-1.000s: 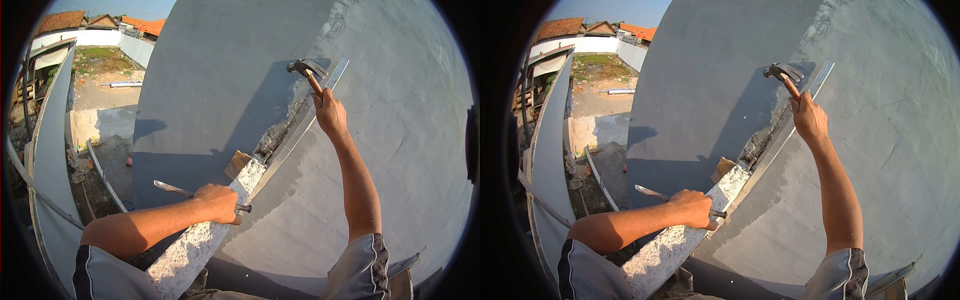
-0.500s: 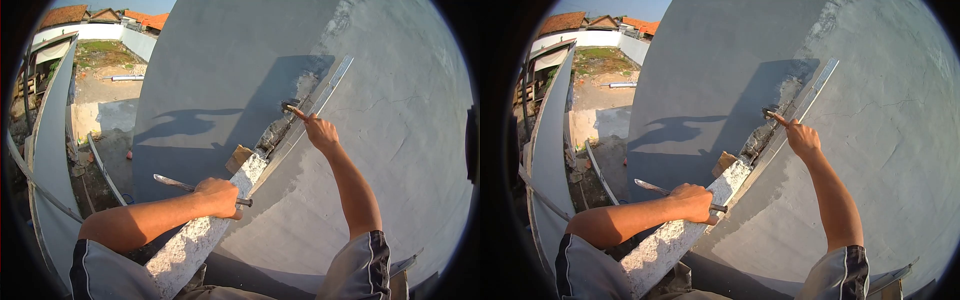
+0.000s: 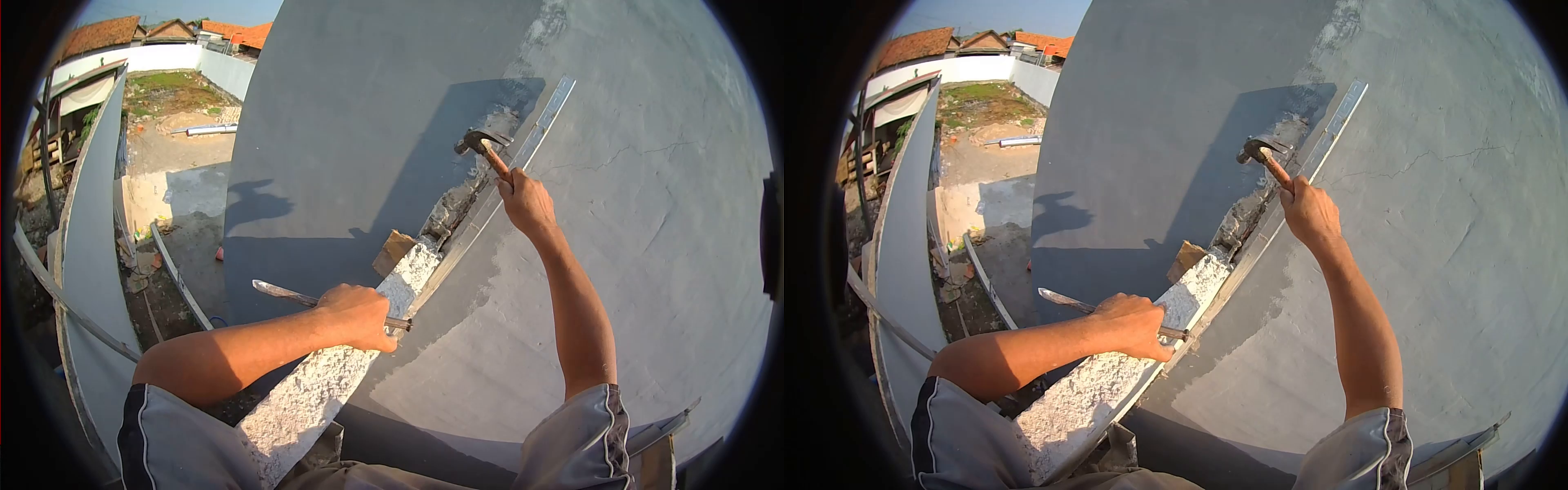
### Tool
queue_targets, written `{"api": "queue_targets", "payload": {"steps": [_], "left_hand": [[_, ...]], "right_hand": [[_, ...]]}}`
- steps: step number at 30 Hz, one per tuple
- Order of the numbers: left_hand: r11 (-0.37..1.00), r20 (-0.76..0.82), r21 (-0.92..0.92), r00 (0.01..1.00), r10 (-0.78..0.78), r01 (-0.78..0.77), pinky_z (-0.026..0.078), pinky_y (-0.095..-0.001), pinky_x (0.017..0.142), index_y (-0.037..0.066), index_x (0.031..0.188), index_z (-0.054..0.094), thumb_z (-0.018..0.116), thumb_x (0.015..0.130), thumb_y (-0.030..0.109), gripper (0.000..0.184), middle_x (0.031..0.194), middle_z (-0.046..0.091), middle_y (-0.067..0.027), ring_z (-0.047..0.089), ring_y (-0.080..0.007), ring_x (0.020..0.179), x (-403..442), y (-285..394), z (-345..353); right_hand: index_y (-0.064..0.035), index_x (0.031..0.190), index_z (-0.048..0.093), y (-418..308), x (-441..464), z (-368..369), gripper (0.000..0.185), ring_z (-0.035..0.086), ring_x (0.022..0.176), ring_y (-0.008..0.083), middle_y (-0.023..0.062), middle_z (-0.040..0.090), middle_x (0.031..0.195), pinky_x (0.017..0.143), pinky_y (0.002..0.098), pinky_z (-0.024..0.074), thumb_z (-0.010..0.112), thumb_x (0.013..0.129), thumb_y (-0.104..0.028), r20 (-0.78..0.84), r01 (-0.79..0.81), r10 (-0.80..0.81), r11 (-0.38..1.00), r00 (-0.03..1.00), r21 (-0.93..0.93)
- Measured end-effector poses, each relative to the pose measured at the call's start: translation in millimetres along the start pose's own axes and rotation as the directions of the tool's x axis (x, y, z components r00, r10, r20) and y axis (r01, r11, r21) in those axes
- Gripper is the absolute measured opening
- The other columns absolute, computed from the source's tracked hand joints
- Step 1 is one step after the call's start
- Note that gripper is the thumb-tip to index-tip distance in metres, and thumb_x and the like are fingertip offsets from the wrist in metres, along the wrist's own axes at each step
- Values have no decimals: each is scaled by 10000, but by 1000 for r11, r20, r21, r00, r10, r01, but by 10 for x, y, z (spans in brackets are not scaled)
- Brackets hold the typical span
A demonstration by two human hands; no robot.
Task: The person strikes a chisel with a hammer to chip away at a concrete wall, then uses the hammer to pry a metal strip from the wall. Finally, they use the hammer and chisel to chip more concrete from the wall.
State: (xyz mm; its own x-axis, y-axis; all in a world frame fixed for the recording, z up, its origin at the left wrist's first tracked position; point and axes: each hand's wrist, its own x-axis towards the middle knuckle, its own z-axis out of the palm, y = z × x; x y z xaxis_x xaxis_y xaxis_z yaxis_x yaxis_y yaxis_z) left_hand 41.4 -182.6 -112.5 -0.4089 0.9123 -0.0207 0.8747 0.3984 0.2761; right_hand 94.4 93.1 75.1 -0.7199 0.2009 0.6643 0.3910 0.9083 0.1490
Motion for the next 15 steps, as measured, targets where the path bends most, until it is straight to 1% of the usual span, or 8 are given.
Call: {"api": "queue_targets", "payload": {"steps": [3, 4, 5, 7, 9, 11, 13, 15], "left_hand": [[1000, 15, 11, 999, -29, 29, 597, -479, 832, -67, 1373, 561, 701, 788, 602, 900, 968, 734, -256, 745, -379, 896, 25, 17, 14], [999, 23, 14, 999, -41, 40, 596, -479, 841, -65, 1405, 536, 704, 786, 614, 934, 969, 734, -255, 744, -383, 903, 33, 30, -8], [999, 0, 10, 999, -35, 35, 595, -482, 842, -64, 1408, 534, 703, 788, 633, 948, 962, 734, -255, 743, -388, 907, 22, 44, -2], [999, -51, -2, 998, -40, 40, 594, -488, 843, -64, 1414, 530, 703, 791, 670, 978, 950, 734, -255, 740, -399, 914, -44, 50, -12], [996, -56, -8, 995, -85, 85, 604, -486, 778, -76, 1431, 502, 660, 800, 775, 1071, 856, 713, -297, 742, -413, 883, -157, 55, -38], [992, -105, -4, 986, -128, 129, 603, -484, 763, -130, 1198, 644, 640, 861, 719, 914, 797, 704, -266, 746, -377, 799, -394, 96, -144], [972, -94, 42, 970, -225, 230, 601, -494, 742, -107, 1018, 685, 612, 876, 732, 855, 737, 689, -239, 740, -364, 750, -609, 30, -199], [936, -47, 81, 940, -339, 342, 597, -498, 709, -83, 855, 696, 581, 885, 752, 844, 666, 663, -211, 727, -349, 687, -893, -33, -184]], "right_hand": [[-49, 1030, 653, -251, -438, -42, 282, 699, 749, 386, 197, 694, 781, 672, 479, 523, 637, 980, -327, -48, -96, 110, 965, 993, 243], [-43, 1046, 671, -267, -574, 82, 269, 695, 707, 376, 183, 695, 749, 666, 461, 519, 679, 966, -300, -40, -125, 152, 911, 988, 393], [-20, 1055, 699, -343, -728, 243, 279, 703, 718, 363, 188, 711, 782, 671, 445, 525, 689, 962, -283, -139, -14, 114, 819, 984, 574], [-15, 1074, 720, -486, -942, 475, 321, 713, 761, 354, 185, 724, 814, 715, 442, 534, 678, 968, -316, 54, -165, 169, 762, 984, 626], [-47, 1053, 727, -640, -1025, 667, 299, 716, 810, 368, 183, 729, 831, 744, 466, 531, 663, 971, -327, 262, -350, 240, 751, 935, 560], [-98, 1027, 737, -766, -1099, 945, 232, 709, 846, 395, 178, 735, 866, 764, 499, 530, 667, 950, -306, 219, -312, 230, 801, 948, 510], [-116, 1016, 740, -892, -1132, 1185, 197, 706, 856, 402, 175, 735, 878, 767, 508, 534, 674, 936, -284, 168, -233, 171, 834, 971, 500], [-119, 1003, 752, -1033, -1168, 1399, 171, 690, 949, 383, 168, 738, 893, 805, 502, 543, 681, 918, -249, 103, -143, 103, 825, 989, 546]]}}
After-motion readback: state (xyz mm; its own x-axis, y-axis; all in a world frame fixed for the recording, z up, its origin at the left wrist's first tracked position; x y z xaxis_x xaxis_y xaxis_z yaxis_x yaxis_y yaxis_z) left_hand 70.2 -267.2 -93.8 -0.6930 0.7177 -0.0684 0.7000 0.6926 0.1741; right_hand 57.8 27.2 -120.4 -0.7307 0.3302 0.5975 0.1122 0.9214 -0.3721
